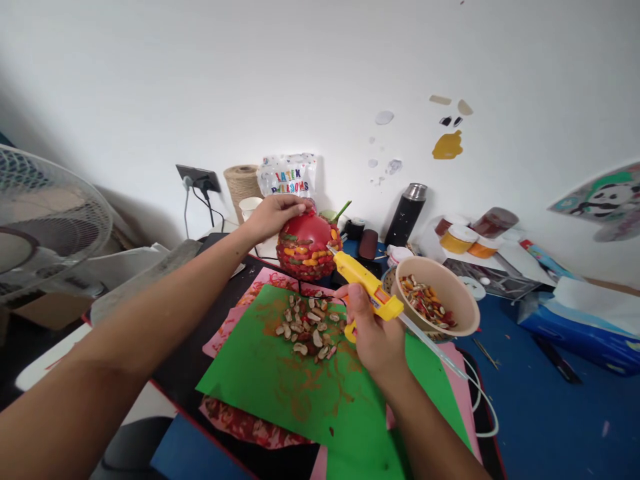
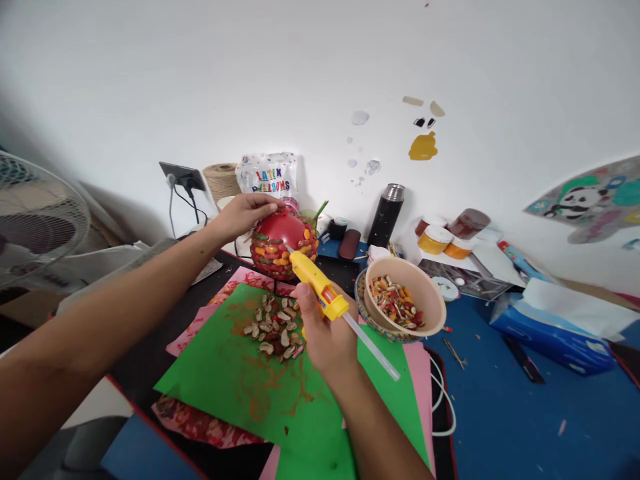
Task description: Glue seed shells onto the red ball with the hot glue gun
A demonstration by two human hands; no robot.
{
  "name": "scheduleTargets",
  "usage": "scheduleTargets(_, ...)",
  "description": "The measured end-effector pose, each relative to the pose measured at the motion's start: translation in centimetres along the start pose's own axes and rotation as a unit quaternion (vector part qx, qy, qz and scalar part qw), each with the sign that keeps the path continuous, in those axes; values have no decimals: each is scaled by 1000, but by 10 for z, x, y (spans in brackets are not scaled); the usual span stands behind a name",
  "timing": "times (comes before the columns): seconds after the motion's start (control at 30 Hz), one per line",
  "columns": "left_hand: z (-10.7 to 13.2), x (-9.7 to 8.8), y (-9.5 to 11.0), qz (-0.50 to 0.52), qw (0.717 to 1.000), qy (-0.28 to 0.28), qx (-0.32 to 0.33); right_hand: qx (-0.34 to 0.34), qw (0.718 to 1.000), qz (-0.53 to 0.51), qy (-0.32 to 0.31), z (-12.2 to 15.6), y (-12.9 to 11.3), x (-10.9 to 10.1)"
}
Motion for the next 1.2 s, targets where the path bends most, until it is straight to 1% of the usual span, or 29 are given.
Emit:
scheduleTargets(0.1,7,-2,2,9,998,62,1,-1,1000,-6,10,-1,-2,-1)
scheduleTargets(0.2,14,-5,9,43,991,126,27,-1,1000,-14,12,-1,-2,-1)
scheduleTargets(0.33,23,-14,27,81,978,172,85,8,1000,-12,19,-2,-1,-2)
scheduleTargets(0.47,35,-29,50,140,951,222,164,11,999,-11,34,-4,-3,-5)
scheduleTargets(0.53,45,-34,61,146,942,242,182,12,999,-11,36,-5,-4,-6)
scheduleTargets(0.6,57,-33,70,144,943,237,183,11,999,-7,41,-5,-6,-6)
scheduleTargets(0.67,71,-24,78,138,958,180,177,9,999,-2,50,-5,-7,-6)
scheduleTargets(0.73,87,-9,83,124,975,95,155,8,998,-1,59,-5,-7,-7)
scheduleTargets(0.77,95,-1,85,101,984,58,138,9,998,-4,59,-5,-7,-7)
scheduleTargets(0.8,103,8,85,52,993,5,107,10,998,-9,58,-5,-7,-6)
scheduleTargets(0.83,110,17,84,-6,995,-58,77,10,998,-12,56,-5,-6,-6)
scheduleTargets(0.87,117,26,81,-62,989,-127,53,9,999,-12,53,-5,-5,-6)
scheduleTargets(0.9,123,35,77,-113,974,-193,39,8,999,-8,48,-5,-5,-6)
scheduleTargets(0.93,129,43,72,-158,955,-248,34,9,999,-2,44,-5,-4,-6)
scheduleTargets(0.97,133,49,67,-198,938,-284,34,10,999,5,39,-5,-3,-6)
scheduleTargets(1.0,136,55,61,-230,923,-306,39,12,999,9,33,-4,-2,-5)
scheduleTargets(1.03,138,61,55,-260,911,-317,43,15,999,11,29,-4,-1,-5)
scheduleTargets(1.1,138,73,46,-303,893,-329,49,20,999,9,25,-3,1,-4)
scheduleTargets(1.2,134,92,38,-354,868,-343,52,22,999,-2,25,-3,1,-3)
Point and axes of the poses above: each hand's wrist, its own z-axis away from the middle knuckle, its own x-axis out of the palm, y = z × x, the point moved 3 cm from there along -z, towards the middle knuckle, and after that the axes turned 14 degrees about -y, right-handed, at the moved point
